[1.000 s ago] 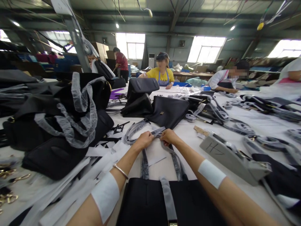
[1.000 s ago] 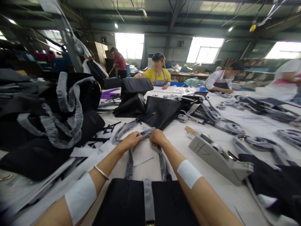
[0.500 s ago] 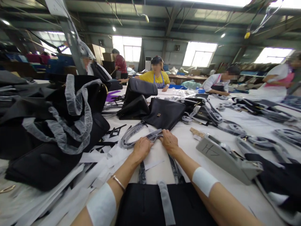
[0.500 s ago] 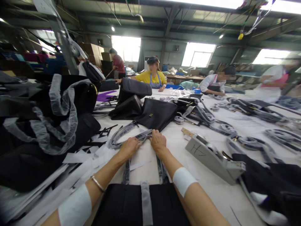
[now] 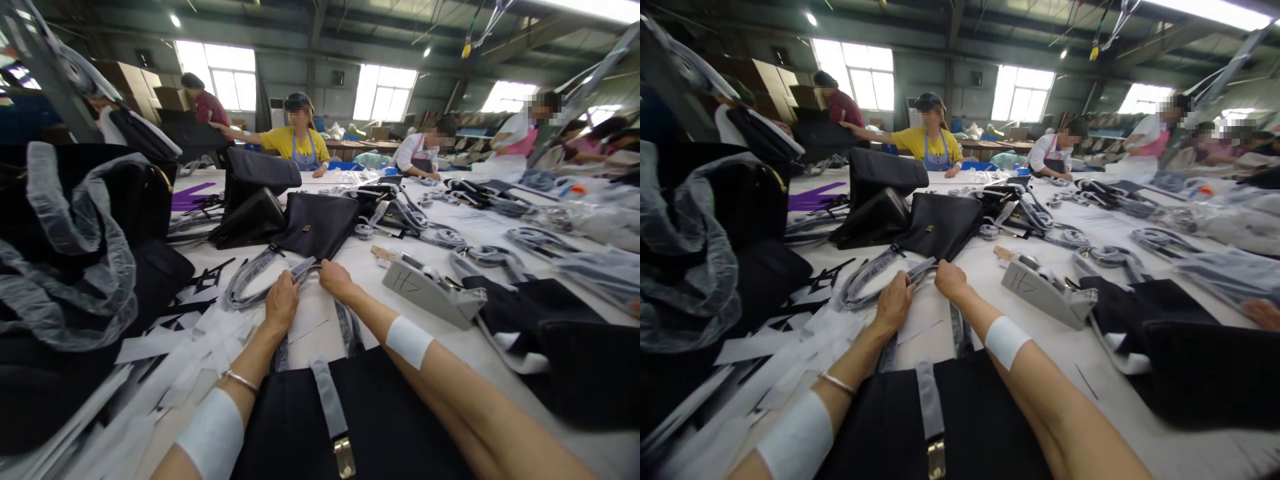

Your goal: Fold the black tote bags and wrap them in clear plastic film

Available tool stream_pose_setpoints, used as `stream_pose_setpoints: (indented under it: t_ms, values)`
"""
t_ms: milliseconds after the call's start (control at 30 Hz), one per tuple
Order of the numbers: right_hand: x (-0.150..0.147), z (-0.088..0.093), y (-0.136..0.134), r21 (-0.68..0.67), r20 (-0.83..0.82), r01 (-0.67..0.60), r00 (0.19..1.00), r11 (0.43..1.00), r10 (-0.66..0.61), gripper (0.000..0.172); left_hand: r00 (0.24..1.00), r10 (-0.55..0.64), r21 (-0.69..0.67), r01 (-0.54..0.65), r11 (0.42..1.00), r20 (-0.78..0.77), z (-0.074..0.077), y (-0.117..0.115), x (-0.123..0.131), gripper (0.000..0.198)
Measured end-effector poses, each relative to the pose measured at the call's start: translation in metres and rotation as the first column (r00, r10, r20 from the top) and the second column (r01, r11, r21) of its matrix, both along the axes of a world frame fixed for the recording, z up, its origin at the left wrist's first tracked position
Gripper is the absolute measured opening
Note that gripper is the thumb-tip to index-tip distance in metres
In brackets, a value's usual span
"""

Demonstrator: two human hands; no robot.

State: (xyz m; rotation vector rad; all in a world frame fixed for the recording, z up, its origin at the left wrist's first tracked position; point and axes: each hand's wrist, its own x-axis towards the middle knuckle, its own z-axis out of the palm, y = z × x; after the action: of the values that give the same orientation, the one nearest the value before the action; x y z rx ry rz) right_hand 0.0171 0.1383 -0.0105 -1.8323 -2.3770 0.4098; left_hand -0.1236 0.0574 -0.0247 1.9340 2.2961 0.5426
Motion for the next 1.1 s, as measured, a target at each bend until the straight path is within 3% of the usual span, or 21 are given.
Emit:
stream_pose_setpoints:
  t_ms: [200,367,500,633,733,867,1000,1100]
  values:
    - [-0.004,0.003,-0.002,0.004,-0.109,-0.060,0.992,0.998,0.060,0.024,0.988,-0.015,0.046,0.022,0.999,-0.151,-0.002,-0.006,0.004,0.035]
    - [0.014,0.011,-0.008,0.034,-0.089,-0.135,0.987,0.990,0.137,0.030,0.964,-0.022,0.020,0.029,0.999,-0.266,-0.005,-0.007,0.000,0.041]
    - [0.042,0.022,-0.018,-0.034,-0.072,-0.080,0.994,0.996,0.078,0.048,0.941,-0.045,0.049,0.065,0.997,-0.337,-0.010,-0.007,-0.002,0.041]
    - [0.069,0.028,-0.039,-0.217,-0.083,-0.066,0.995,0.974,0.049,0.028,0.944,-0.046,0.066,0.072,0.995,-0.326,-0.015,-0.006,-0.005,0.039]
    - [0.072,0.024,-0.052,-0.336,-0.147,-0.077,0.989,0.939,0.029,0.013,0.954,-0.038,0.079,0.064,0.995,-0.296,-0.018,-0.006,-0.006,0.039]
    - [0.056,0.011,-0.059,-0.379,-0.244,-0.091,0.970,0.921,-0.005,0.013,0.969,-0.016,0.088,0.039,0.995,-0.247,-0.020,-0.006,-0.008,0.037]
    - [0.043,-0.001,-0.064,-0.369,-0.226,-0.061,0.974,0.927,-0.026,0.013,0.981,-0.002,0.079,0.018,0.997,-0.195,-0.021,-0.006,-0.008,0.034]
    - [0.041,-0.004,-0.068,-0.278,-0.153,-0.027,0.988,0.960,-0.017,0.009,0.987,0.008,0.081,0.005,0.997,-0.159,-0.020,-0.007,-0.007,0.034]
